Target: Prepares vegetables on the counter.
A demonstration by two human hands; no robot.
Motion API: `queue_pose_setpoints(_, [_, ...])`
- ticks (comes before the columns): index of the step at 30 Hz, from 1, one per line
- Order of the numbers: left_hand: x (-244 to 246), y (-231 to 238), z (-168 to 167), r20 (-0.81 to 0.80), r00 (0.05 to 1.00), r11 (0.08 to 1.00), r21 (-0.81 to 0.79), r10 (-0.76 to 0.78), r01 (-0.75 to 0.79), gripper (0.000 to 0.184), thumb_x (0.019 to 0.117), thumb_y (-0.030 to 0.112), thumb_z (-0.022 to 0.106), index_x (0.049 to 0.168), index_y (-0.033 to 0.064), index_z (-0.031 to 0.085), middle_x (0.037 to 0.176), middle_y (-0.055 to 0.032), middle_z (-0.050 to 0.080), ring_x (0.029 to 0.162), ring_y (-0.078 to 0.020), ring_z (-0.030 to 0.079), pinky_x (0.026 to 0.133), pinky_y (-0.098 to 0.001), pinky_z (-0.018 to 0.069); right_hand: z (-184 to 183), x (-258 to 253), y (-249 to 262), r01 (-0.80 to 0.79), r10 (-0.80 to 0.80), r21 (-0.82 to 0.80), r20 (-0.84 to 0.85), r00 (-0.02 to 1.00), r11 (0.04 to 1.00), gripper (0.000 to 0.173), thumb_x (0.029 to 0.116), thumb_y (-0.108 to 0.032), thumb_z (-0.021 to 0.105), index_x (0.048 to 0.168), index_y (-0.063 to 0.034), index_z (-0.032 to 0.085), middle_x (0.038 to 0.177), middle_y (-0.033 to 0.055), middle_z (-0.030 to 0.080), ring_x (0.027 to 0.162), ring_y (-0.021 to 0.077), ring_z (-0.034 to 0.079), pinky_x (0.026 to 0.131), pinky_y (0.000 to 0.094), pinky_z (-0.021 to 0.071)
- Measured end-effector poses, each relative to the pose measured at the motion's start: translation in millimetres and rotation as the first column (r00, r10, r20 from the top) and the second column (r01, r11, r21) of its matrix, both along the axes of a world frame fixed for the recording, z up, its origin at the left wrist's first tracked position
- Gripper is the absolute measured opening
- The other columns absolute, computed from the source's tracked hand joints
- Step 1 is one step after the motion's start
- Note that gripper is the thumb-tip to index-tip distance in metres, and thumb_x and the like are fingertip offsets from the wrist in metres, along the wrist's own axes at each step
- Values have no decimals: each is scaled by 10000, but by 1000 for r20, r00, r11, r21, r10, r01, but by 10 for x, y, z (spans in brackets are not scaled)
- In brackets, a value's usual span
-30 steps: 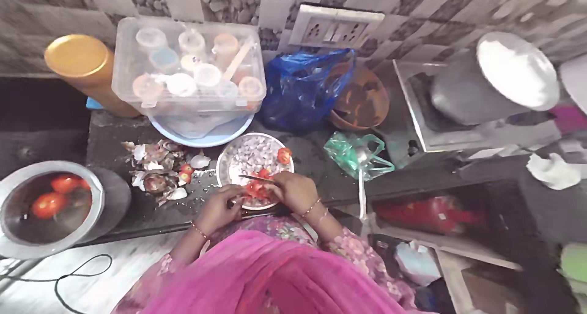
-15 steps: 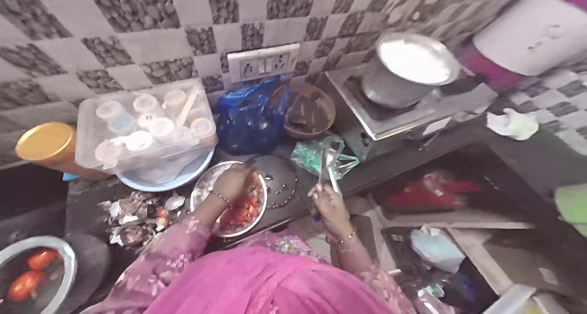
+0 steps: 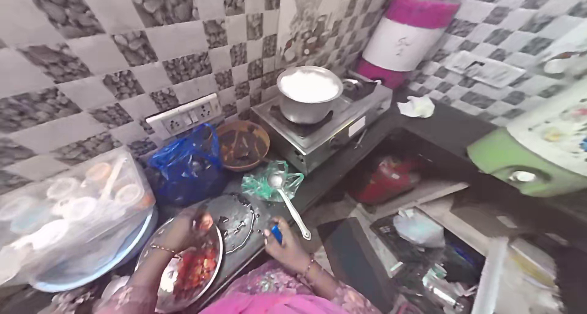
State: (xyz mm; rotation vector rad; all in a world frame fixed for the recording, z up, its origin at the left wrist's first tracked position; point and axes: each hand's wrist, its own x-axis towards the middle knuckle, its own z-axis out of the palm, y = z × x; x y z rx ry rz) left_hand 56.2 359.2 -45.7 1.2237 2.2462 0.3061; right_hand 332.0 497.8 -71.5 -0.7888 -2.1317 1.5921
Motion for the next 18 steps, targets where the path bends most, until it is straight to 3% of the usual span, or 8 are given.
queue_pose_setpoints(1, [61,-118,30,158,985,979,182,63,-92,572,871,186,776,1352,-52,579,1278,-240,642,1165,-342,641,1020,-496,505,2,-4,18,-17,17,20,12,1000,1000,413,982,-246,564,1265,56,549,861,112,648,713,159,630,691,360,555])
queue_pose_setpoints(3, [256,-332,91,501,857,852,390,121,-348,617,829,108,720,1385,-43,499,1227,-125,656,1047,-153,673,918,-310,565,32,-48,68,-86,85,62,16,996,994,337,992,-202,526,1215,43,586,855,95,641,696,127,609,672,329,542])
queue_pose_setpoints(5, [473,-534,99,719,693,687,476,55,-549,667,749,138,758,1343,-1,487,1170,-55,709,1009,-142,716,871,-293,604,37,-138,106,-178,181,112,-14,983,978,327,1004,-156,502,1229,58,603,874,103,653,682,101,594,659,298,534])
queue_pose_setpoints(7, [697,-701,67,843,537,532,462,-15,-710,575,736,167,800,1249,49,571,1107,-40,740,968,-153,726,843,-304,607,24,-256,110,-285,295,148,-53,954,947,350,1009,-143,490,1276,53,603,939,102,671,700,68,590,673,262,534])
queue_pose_setpoints(10, [974,-814,21,926,373,371,365,-53,-854,307,829,144,701,1125,84,649,1020,-20,745,904,-124,721,815,-282,601,34,-442,77,-426,457,193,-156,876,884,358,1020,-146,499,1289,59,615,982,94,682,713,6,563,677,194,510])
queue_pose_setpoints(11, [1038,-846,-18,939,335,335,341,-77,-878,298,825,166,726,1108,91,670,1002,-21,748,896,-123,720,817,-279,598,59,-491,46,-467,497,190,-163,852,864,372,1035,-156,488,1310,64,606,950,76,663,707,-6,544,670,176,499])
queue_pose_setpoints(15, [1206,-997,-177,940,315,238,338,-133,-910,401,778,244,839,1121,106,682,1015,-33,744,888,-124,716,808,-291,603,128,-617,-123,-603,615,157,-41,787,782,438,1059,-184,418,1403,69,513,919,79,620,737,57,548,710,237,510])
queue_pose_setpoints(18, [1270,-1101,-206,936,331,225,350,-118,-909,555,736,161,860,1216,97,589,1044,-45,737,893,-153,727,804,-318,618,132,-616,-263,-655,658,119,10,753,747,390,1058,-190,394,1338,72,461,864,37,547,710,57,536,677,242,511])
